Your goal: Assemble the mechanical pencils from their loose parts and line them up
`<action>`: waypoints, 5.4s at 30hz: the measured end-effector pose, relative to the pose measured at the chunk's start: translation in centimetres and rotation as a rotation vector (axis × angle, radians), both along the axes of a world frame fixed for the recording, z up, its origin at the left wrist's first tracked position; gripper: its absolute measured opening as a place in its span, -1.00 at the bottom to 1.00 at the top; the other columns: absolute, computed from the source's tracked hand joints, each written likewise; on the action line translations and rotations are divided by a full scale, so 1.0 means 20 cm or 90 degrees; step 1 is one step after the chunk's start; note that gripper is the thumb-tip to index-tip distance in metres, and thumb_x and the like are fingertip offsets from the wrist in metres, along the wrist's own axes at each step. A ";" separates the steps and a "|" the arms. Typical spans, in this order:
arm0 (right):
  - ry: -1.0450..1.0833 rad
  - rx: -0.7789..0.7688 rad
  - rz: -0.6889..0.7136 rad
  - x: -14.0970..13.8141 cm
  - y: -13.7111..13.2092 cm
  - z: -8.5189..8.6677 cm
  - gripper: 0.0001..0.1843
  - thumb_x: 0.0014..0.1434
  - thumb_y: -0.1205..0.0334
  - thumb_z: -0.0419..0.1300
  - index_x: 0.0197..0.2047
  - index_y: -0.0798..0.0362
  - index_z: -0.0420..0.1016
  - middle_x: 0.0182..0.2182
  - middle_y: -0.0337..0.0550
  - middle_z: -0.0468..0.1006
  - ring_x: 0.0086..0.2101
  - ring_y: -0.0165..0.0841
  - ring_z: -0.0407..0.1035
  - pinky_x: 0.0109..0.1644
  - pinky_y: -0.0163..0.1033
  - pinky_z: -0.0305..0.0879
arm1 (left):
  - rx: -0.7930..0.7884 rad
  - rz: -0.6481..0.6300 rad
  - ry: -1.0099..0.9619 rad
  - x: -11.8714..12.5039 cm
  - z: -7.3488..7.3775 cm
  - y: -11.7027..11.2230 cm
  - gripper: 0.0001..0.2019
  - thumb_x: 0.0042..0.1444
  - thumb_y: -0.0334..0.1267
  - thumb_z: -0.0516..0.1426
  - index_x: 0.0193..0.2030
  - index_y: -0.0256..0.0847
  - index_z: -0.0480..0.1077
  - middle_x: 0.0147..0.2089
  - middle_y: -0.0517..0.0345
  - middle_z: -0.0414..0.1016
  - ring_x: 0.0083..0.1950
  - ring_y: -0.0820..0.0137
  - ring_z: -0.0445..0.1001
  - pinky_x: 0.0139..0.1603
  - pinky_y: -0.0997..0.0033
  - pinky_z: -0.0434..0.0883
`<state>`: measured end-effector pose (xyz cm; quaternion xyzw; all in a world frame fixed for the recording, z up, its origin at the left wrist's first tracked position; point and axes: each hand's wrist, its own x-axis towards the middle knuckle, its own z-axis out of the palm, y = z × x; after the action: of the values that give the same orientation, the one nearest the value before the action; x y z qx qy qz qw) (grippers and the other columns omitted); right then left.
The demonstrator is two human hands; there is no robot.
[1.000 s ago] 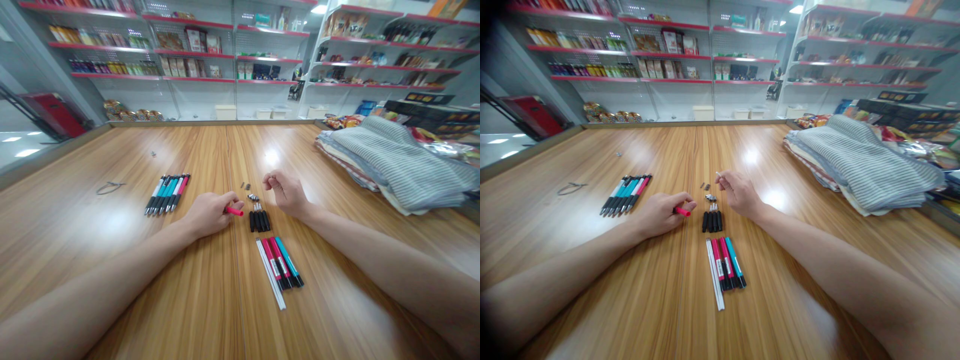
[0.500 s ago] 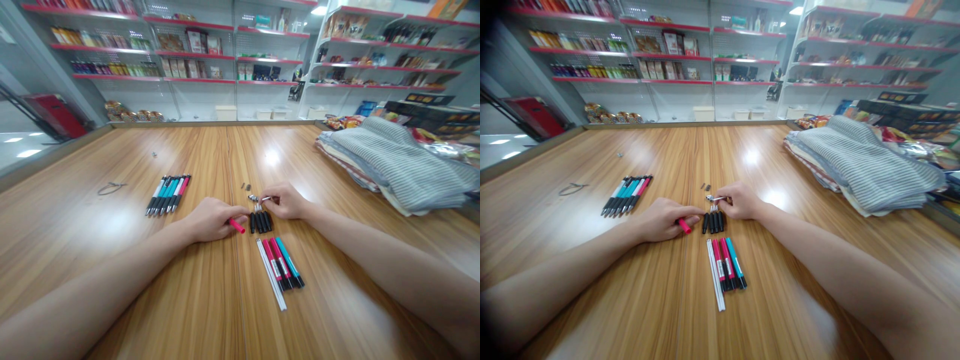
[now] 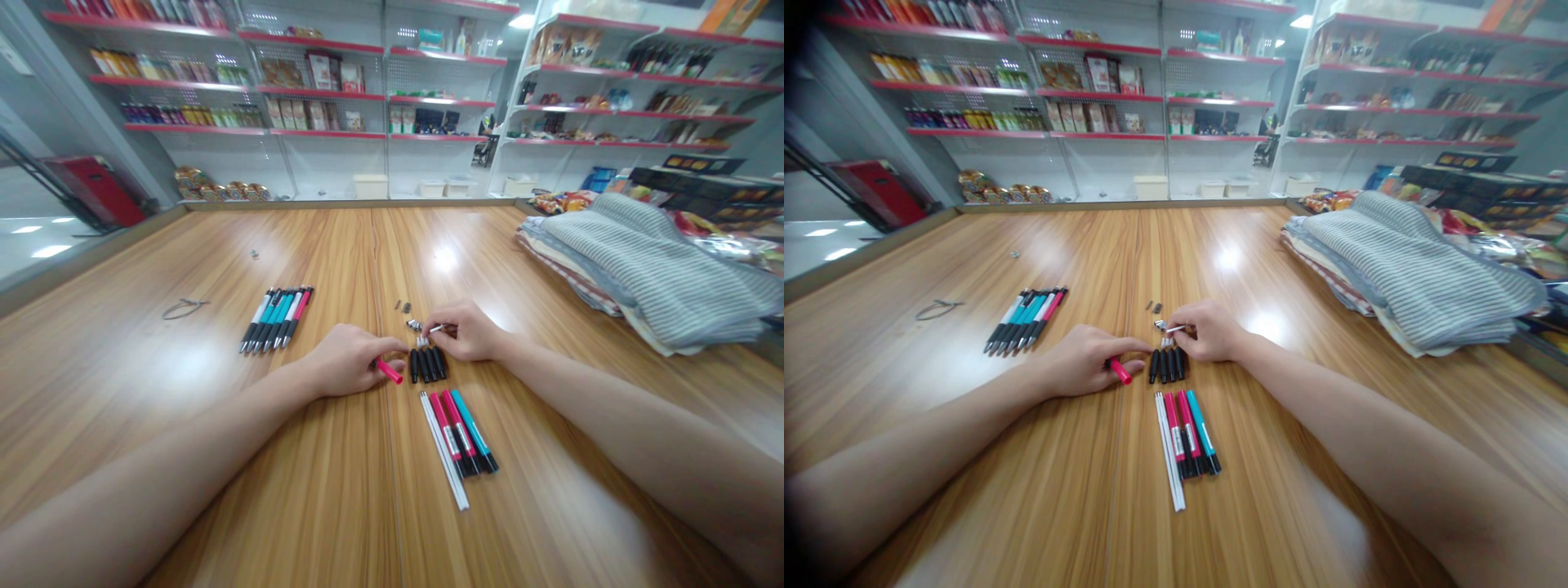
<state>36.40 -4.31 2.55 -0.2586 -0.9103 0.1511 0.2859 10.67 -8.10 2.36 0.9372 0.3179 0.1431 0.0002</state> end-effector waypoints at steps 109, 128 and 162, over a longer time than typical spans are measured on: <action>-0.042 -0.118 -0.023 -0.01 0.01 0.00 -0.80 0.11 0.38 0.15 -0.24 0.10 0.60 -0.41 -0.19 0.57 -0.48 -0.48 0.32 -0.39 -0.39 0.16 | -0.134 0.025 -0.182 -0.01 -0.02 0.04 -0.87 0.29 -0.39 -0.06 -0.12 -0.25 0.28 -0.25 0.08 0.41 -0.24 0.39 0.39 -0.19 0.39 0.32; -0.084 -0.122 -0.063 -0.02 0.01 0.01 -0.86 0.15 0.24 0.22 -0.25 0.09 0.57 -0.41 -0.19 0.57 -0.40 -0.43 0.38 -0.34 -0.36 0.13 | -0.110 0.021 -0.173 -0.01 -0.02 0.04 -0.85 0.32 -0.32 -0.07 -0.08 -0.24 0.29 -0.19 0.03 0.45 -0.18 0.35 0.44 -0.17 0.36 0.36; -0.043 0.164 -0.054 -0.11 -0.12 0.06 -0.92 0.22 0.36 0.06 -0.20 0.08 0.34 -0.28 -0.13 0.47 -0.36 -0.43 0.32 -0.36 -0.33 0.09 | -0.018 0.007 -0.250 0.10 0.01 -0.05 -0.79 0.35 -0.24 -0.06 -0.31 -0.23 0.25 -0.35 0.13 0.34 -0.35 0.45 0.32 -0.33 0.45 0.24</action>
<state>34.19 -6.74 3.67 -0.2625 -0.9196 0.0119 0.2919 12.77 -9.16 2.48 0.8895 0.3188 0.3188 0.0745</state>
